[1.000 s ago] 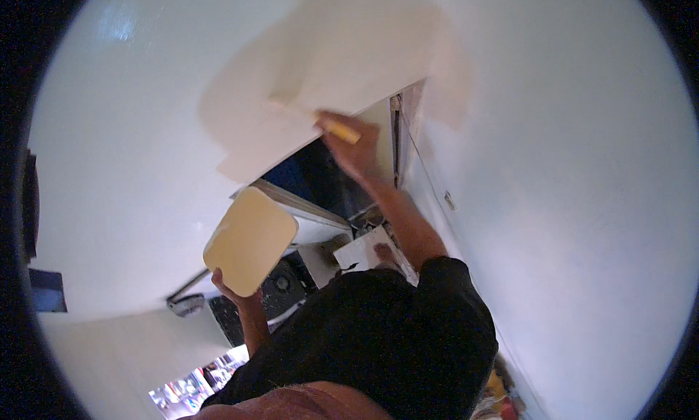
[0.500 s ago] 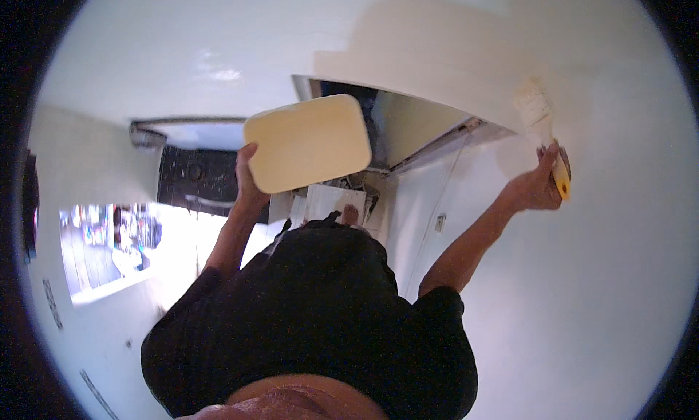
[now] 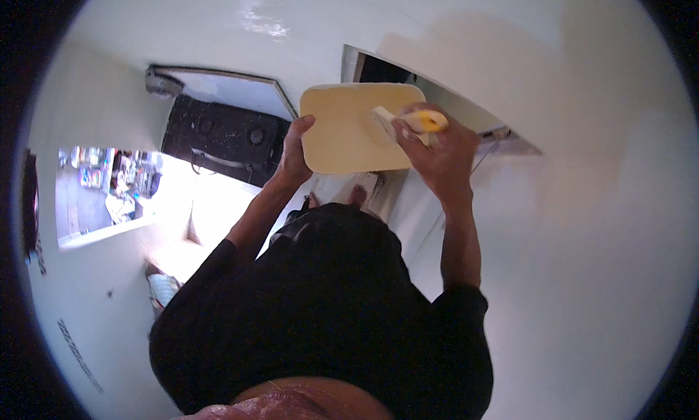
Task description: The person paints the ceiling using a brush and a container of white paint.
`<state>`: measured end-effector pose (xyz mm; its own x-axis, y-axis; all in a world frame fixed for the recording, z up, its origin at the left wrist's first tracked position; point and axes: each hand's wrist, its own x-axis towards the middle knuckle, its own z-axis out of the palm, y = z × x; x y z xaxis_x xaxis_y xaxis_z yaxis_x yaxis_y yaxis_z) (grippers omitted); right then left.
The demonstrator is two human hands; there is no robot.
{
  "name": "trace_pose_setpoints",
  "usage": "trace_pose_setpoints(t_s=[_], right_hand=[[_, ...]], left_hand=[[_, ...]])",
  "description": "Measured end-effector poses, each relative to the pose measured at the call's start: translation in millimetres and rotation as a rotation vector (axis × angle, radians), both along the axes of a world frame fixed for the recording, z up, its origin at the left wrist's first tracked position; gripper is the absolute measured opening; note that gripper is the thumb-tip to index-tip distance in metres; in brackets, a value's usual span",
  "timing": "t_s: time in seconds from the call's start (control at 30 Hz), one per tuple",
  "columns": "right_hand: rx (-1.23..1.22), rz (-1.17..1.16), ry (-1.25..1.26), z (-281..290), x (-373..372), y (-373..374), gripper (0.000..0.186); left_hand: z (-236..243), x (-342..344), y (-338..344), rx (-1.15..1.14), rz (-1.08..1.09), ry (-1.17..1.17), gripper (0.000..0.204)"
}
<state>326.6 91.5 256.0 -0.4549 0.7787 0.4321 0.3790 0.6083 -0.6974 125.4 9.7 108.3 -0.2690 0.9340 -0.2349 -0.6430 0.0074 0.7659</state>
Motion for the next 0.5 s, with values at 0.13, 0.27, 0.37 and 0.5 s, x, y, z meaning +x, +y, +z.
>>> trace_pose_setpoints(t_s=[0.13, 0.27, 0.37, 0.5], right_hand=[[-0.064, -0.053, -0.078, 1.2, -1.4, 2.4, 0.019], [-0.100, -0.023, -0.076, 13.0, 3.9, -1.2, 0.019], [0.022, -0.015, -0.027, 16.7, 10.9, -5.4, 0.023], [0.101, 0.013, -0.157, 0.4, 12.1, -3.0, 0.024]], left_hand=[[16.2, -1.3, -12.0, 0.023, -0.082, 0.104, 0.047], [19.7, -4.8, -13.9, 0.038, -0.092, -0.022, 0.053], [24.3, -0.7, -20.7, 0.036, -0.019, -0.009, 0.048], [29.3, 8.7, -19.1, 0.052, 0.015, 0.239, 0.048]])
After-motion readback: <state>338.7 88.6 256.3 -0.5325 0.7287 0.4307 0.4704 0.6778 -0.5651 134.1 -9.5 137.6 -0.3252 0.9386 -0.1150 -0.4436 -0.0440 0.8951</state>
